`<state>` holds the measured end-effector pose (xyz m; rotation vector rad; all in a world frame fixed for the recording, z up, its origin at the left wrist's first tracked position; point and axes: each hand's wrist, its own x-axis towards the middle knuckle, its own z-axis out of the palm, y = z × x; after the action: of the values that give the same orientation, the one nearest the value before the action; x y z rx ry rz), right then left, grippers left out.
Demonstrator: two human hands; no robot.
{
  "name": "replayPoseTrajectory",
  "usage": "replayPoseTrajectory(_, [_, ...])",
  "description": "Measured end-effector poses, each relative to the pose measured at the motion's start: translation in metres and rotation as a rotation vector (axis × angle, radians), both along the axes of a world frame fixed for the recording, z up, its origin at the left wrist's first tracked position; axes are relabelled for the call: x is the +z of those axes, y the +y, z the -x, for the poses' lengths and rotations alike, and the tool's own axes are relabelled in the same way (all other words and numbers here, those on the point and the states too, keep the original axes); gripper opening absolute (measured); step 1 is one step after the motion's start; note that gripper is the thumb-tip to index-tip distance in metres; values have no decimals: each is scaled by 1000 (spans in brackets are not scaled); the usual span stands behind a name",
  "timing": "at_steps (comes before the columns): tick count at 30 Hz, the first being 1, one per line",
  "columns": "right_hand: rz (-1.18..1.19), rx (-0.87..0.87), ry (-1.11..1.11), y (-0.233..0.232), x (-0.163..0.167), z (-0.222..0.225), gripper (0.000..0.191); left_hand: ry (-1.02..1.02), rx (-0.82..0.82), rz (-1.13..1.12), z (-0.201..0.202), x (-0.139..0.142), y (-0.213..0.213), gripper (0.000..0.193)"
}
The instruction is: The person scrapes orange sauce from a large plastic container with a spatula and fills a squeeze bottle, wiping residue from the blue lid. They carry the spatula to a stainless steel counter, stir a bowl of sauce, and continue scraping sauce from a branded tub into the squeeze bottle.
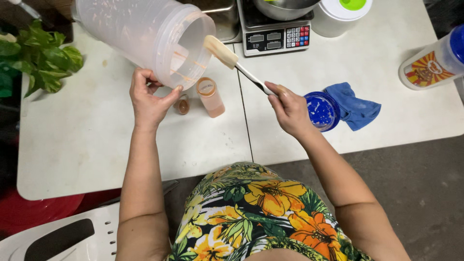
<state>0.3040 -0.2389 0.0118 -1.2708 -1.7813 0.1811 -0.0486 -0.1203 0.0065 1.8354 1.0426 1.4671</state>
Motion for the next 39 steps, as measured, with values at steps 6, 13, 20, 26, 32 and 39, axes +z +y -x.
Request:
replayPoseTrajectory(6, [-148,-11,-414,29,15,11,35,1,-18,-2,5,6,-4,55])
replayPoseTrajectory(13, [-147,118,-171,17,-15,37,30,-3,-49,-16,-4,5,-11,50])
replayPoseTrajectory(20, [696,241,751,5,-44,60,25,-22,-75,26,0,0,-10,51])
replayPoseTrajectory(26, [1033,408,1405,18,-21,45,20,-85,-137,97,-1,2,-11,52])
replayPoseTrajectory(32, [345,79,440,51,1,41,24,-35,-128,71,-6,9,-14,53])
replayPoseTrajectory(39, [-139,6,-252,39,-17,53,28,70,-70,-2,-16,7,-37,53])
